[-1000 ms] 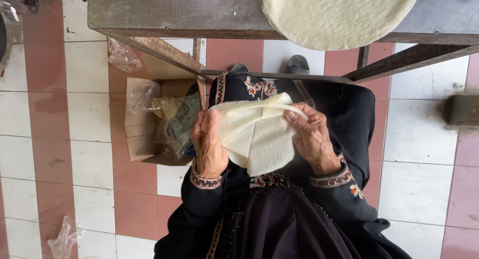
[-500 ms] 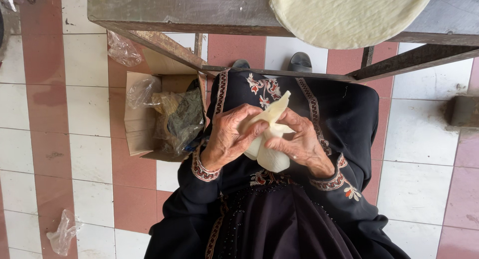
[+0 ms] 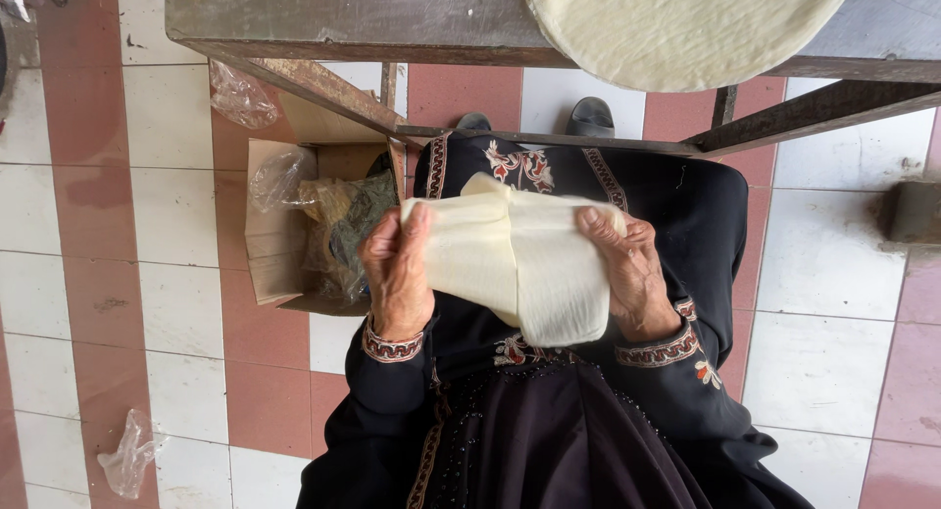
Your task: The person separates individual layers of flatbread and folds them into triangular shapes while sitting on a chair.
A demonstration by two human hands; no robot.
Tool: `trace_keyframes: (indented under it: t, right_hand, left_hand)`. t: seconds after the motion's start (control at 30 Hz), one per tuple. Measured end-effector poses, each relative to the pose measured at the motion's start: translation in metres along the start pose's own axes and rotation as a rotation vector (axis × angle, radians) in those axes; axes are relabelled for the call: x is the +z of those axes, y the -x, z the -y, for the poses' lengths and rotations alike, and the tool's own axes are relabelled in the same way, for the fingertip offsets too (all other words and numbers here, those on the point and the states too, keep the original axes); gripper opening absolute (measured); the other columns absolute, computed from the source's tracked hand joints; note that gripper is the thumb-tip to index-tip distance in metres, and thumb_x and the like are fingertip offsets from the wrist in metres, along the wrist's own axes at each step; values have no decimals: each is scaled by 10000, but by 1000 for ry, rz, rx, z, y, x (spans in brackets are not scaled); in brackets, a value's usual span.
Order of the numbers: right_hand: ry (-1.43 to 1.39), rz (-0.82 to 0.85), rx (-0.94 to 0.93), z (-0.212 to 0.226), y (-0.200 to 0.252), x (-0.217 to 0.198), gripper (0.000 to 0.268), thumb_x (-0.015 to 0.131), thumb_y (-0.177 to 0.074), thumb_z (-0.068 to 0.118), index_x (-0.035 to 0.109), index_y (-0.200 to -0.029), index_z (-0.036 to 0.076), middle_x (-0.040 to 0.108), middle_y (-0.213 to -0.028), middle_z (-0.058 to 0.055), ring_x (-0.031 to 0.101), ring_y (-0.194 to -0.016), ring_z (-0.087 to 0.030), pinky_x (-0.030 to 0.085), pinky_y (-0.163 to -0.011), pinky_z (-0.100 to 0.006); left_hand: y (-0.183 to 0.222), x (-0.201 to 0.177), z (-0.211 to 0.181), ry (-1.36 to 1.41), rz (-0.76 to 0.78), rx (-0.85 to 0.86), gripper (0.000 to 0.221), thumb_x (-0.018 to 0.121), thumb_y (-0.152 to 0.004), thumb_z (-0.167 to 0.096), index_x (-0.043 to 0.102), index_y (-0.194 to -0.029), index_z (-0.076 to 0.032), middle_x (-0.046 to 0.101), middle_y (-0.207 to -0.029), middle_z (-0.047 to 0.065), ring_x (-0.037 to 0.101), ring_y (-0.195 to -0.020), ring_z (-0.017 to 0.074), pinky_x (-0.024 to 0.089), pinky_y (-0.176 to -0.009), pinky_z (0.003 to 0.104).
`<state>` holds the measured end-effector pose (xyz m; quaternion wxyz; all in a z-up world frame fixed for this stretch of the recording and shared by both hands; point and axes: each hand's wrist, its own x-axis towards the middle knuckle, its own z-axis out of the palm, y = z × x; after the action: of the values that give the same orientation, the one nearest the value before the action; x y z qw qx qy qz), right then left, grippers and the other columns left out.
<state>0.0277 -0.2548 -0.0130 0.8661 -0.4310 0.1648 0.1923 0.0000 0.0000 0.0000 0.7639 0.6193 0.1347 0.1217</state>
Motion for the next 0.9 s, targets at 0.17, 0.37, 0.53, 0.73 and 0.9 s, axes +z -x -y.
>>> trace_keyframes:
  t: [0.17, 0.37, 0.53, 0.73, 0.9]
  right_hand:
    - [-169, -64, 42, 2, -7, -1, 212, 787, -965, 182, 686, -982, -3, 707, -951, -106, 723, -840, -208, 653, -765, -367]
    - [-109, -220, 25, -1, -22, -29, 221, 774, -948, 184, 708, -1032, -9, 723, -944, -102, 712, -787, -191, 639, -737, -346]
    - [-155, -291, -80, -2, -26, -88, 219, 730, -973, 161, 699, -1115, -3, 732, -1060, -65, 711, -946, -176, 622, -881, -335]
    - [-263, -371, -170, 41, 26, -128, 267, 672, -1006, 181, 672, -1249, 71, 701, -1212, -41, 684, -1117, -158, 563, -1011, -338]
    - [-54, -240, -400, 102, 82, -89, 284, 712, -998, 160, 661, -1265, 76, 683, -1205, -77, 668, -1096, -205, 540, -987, -362]
  left_hand:
    - [-2, -20, 8, 120, -169, -35, 176, 714, -996, -263, 733, -989, -87, 754, -959, 39, 709, -877, 128, 611, -789, 349]
    - [-12, -41, 30, 180, -277, -215, 256, 710, -958, -264, 754, -1127, -76, 761, -1111, 62, 713, -1009, 150, 599, -876, 325]
    - [-18, -60, 64, 179, -357, -257, 238, 755, -955, -251, 719, -1095, -62, 744, -1099, 68, 707, -1008, 179, 611, -868, 358]
    - [-20, -73, 53, 274, -224, -314, 316, 699, -987, -268, 685, -1203, -38, 733, -1174, 81, 701, -1057, 186, 596, -893, 344]
    - [-26, -64, 38, 298, 67, -402, 445, 714, -917, -75, 558, -1331, -32, 669, -1258, 109, 680, -1112, 193, 588, -950, 341]
